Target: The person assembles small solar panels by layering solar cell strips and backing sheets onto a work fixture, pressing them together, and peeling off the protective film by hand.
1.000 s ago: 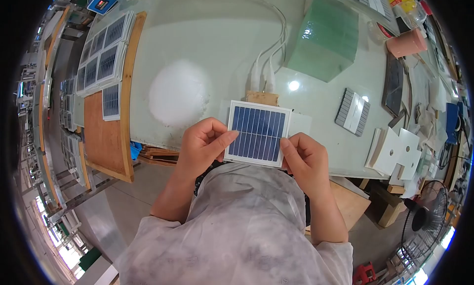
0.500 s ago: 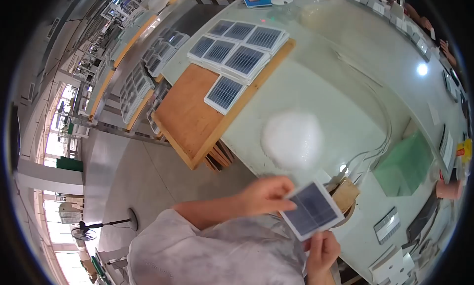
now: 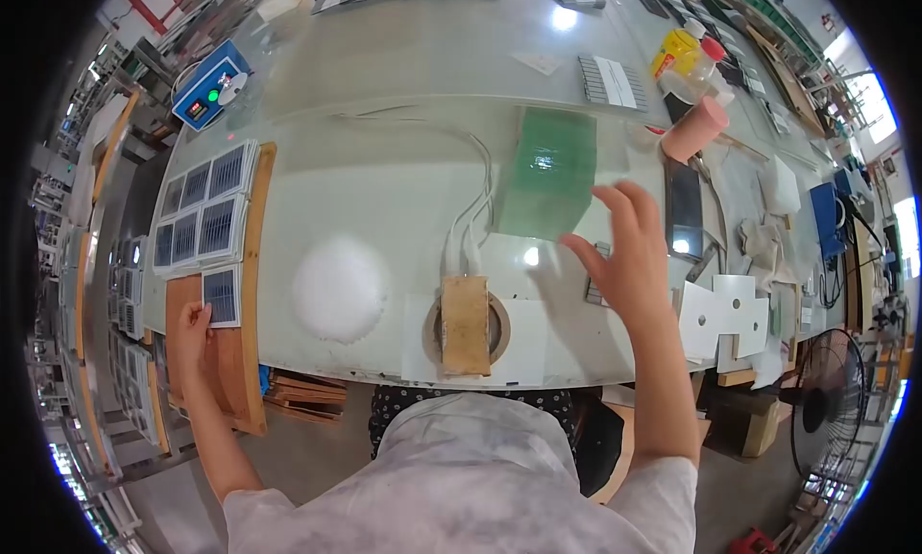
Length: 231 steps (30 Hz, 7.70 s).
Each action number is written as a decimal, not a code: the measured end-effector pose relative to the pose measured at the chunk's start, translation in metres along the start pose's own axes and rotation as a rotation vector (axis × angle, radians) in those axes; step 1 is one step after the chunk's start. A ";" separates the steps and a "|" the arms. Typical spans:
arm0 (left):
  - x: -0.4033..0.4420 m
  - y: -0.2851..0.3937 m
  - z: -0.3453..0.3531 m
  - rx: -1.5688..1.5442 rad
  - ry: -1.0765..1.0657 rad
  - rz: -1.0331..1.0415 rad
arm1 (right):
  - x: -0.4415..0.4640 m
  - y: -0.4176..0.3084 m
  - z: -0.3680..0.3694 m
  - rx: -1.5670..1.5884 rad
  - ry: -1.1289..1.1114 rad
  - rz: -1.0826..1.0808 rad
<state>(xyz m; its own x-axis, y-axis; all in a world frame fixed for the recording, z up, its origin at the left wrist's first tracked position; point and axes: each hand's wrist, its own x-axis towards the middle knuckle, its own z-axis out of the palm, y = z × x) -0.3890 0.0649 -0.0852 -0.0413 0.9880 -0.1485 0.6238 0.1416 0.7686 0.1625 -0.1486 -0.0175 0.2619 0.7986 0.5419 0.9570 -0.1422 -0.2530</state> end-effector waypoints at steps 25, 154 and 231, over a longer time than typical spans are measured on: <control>-0.096 0.147 0.191 0.274 -0.003 0.887 | -0.036 -0.054 0.015 1.042 -0.696 0.235; -0.187 0.122 0.215 -0.634 -0.732 0.189 | -0.059 0.009 -0.017 0.544 -0.345 0.083; -0.191 0.134 0.211 -0.586 -0.719 0.086 | -0.109 -0.001 -0.021 0.382 0.060 0.435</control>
<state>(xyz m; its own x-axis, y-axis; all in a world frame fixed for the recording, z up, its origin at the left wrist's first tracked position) -0.1330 -0.1177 -0.0851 0.6023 0.7491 -0.2756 0.1007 0.2712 0.9572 0.1359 -0.2475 -0.0597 0.6383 0.6776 0.3653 0.6499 -0.2200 -0.7275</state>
